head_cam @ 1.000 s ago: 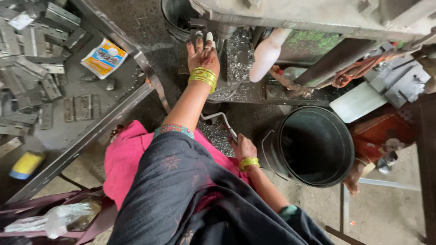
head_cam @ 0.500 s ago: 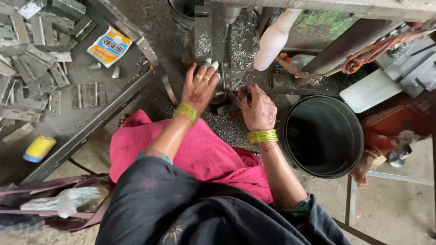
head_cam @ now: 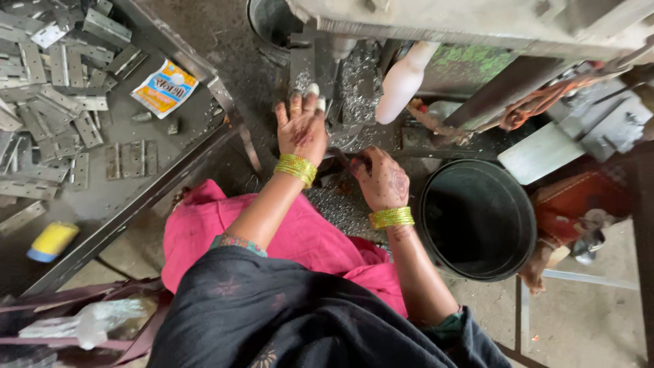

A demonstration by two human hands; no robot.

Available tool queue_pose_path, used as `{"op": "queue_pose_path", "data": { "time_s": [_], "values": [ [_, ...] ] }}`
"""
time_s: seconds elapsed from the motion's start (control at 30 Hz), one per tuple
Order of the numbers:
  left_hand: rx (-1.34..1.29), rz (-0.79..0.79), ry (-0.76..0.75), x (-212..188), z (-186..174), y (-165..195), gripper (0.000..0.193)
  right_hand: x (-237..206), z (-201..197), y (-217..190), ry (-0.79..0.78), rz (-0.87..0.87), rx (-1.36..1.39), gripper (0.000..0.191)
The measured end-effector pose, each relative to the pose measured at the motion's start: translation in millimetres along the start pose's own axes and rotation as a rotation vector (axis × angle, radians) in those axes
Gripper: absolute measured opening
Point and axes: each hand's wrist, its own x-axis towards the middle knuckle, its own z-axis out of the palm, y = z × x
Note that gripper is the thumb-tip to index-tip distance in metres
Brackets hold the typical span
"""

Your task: The person sits on the floor and wraps white tape around their fingers. They then pick up small metal pieces from a tray and place them under a drill press, operating the machine to drill holes into the pieces one by one.

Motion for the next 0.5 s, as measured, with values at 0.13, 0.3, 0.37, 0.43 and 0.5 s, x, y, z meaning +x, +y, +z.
{"op": "queue_pose_path", "data": {
  "time_s": [0.13,0.3,0.37,0.43,0.5],
  "values": [
    [0.214,0.026,-0.292,-3.2,20.4,2.4,0.042,1.9,1.3,-1.2,-0.101,0.042,-0.047,0.031],
    [0.328,-0.063,-0.348,22.6,32.9,15.1,0.049,-0.7,9.1,13.8,-0.149,0.029,-0.04,0.037],
    [0.339,-0.036,-0.351,23.4,34.9,15.6,0.051,0.4,20.2,29.8,-0.13,-0.052,-0.024,0.043],
    [0.365,-0.029,-0.346,23.3,39.7,13.9,0.05,-2.7,37.5,52.5,-0.169,-0.052,-0.079,0.048],
    [0.397,-0.059,-0.311,32.9,49.0,9.9,0.047,-9.6,63.0,77.2,-0.256,0.011,-0.133,0.049]
  ]
}}
